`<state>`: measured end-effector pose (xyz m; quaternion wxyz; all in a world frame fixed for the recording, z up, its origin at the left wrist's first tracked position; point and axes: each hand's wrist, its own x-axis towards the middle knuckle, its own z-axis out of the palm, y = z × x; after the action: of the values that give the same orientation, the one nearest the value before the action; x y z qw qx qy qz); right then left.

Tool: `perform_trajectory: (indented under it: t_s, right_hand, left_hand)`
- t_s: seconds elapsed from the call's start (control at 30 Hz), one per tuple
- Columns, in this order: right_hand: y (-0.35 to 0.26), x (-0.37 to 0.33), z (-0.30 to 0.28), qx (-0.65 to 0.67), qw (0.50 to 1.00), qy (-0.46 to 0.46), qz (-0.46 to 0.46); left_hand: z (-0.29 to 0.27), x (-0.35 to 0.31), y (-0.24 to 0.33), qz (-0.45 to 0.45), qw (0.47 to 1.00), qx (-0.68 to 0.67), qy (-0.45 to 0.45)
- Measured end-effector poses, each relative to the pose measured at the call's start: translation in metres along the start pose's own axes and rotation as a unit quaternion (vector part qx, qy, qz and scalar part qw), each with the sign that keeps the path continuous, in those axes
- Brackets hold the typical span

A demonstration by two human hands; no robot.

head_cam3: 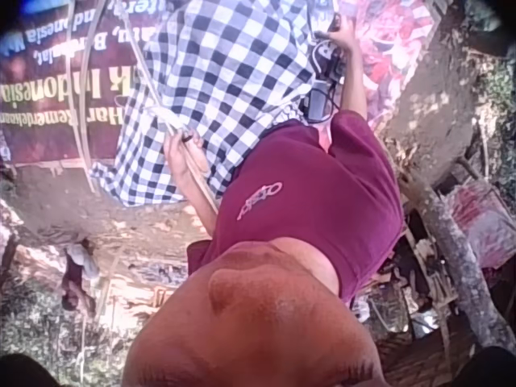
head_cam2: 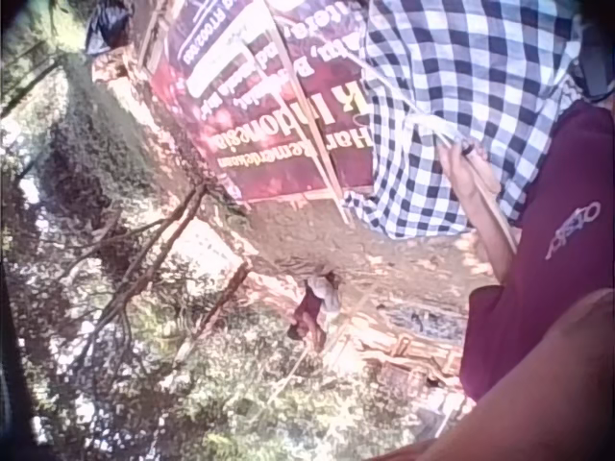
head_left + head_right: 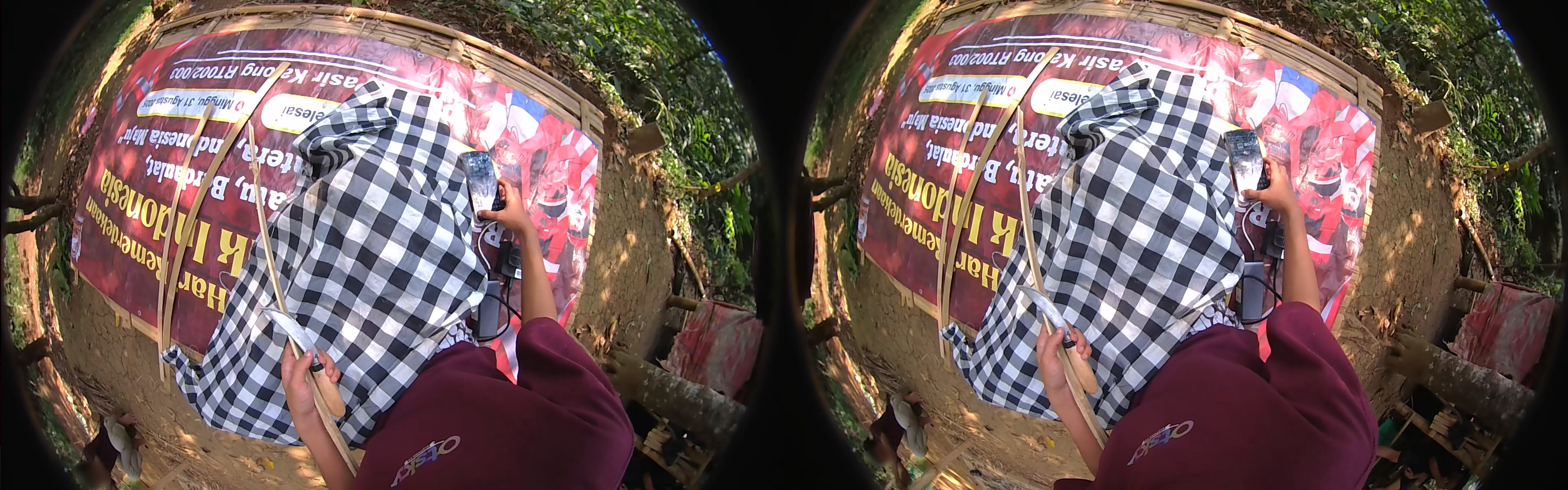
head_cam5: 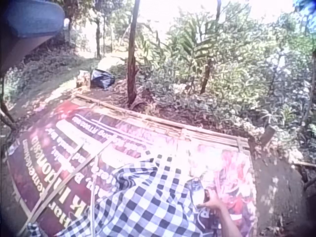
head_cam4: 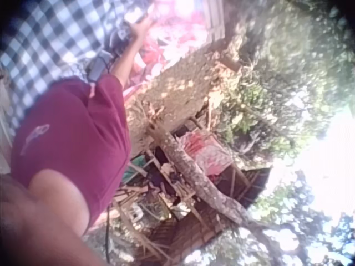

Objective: The person peels and shapes thin strips of wood using a curved blade over a cloth-covered wooden platform.

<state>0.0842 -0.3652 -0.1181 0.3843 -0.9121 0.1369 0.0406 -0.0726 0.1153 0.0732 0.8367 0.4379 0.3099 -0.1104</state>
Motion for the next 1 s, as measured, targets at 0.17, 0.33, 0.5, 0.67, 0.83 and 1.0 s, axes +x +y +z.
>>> perform_trajectory:
  t_s: [0.17, 0.33, 0.5, 0.67, 0.83, 1.0]
  right_hand:
    - [0.008, 0.004, 0.008, 0.032, 0.999, 0.028, 0.018]
    - [0.009, 0.014, 0.018, 0.024, 0.996, 0.074, 0.046]
    - [0.013, 0.016, 0.024, -0.028, 0.993, 0.103, 0.049]
    - [0.003, 0.013, 0.021, -0.032, 0.992, 0.106, 0.062]
    - [-0.002, 0.011, 0.020, -0.038, 0.991, 0.112, 0.066]
    - [-0.006, 0.010, 0.018, -0.032, 0.991, 0.108, 0.073]
  left_hand:
    - [0.003, 0.000, 0.002, 0.000, 1.000, 0.003, 0.012]
    - [0.002, -0.001, 0.002, 0.003, 1.000, -0.001, 0.015]
    - [0.000, 0.000, 0.001, 0.002, 1.000, 0.003, 0.013]
    - [-0.002, 0.000, -0.001, -0.002, 1.000, 0.003, 0.010]
    - [0.001, 0.000, 0.002, 0.000, 1.000, 0.003, 0.003]
    - [0.000, 0.000, 0.001, 0.002, 1.000, 0.005, 0.001]
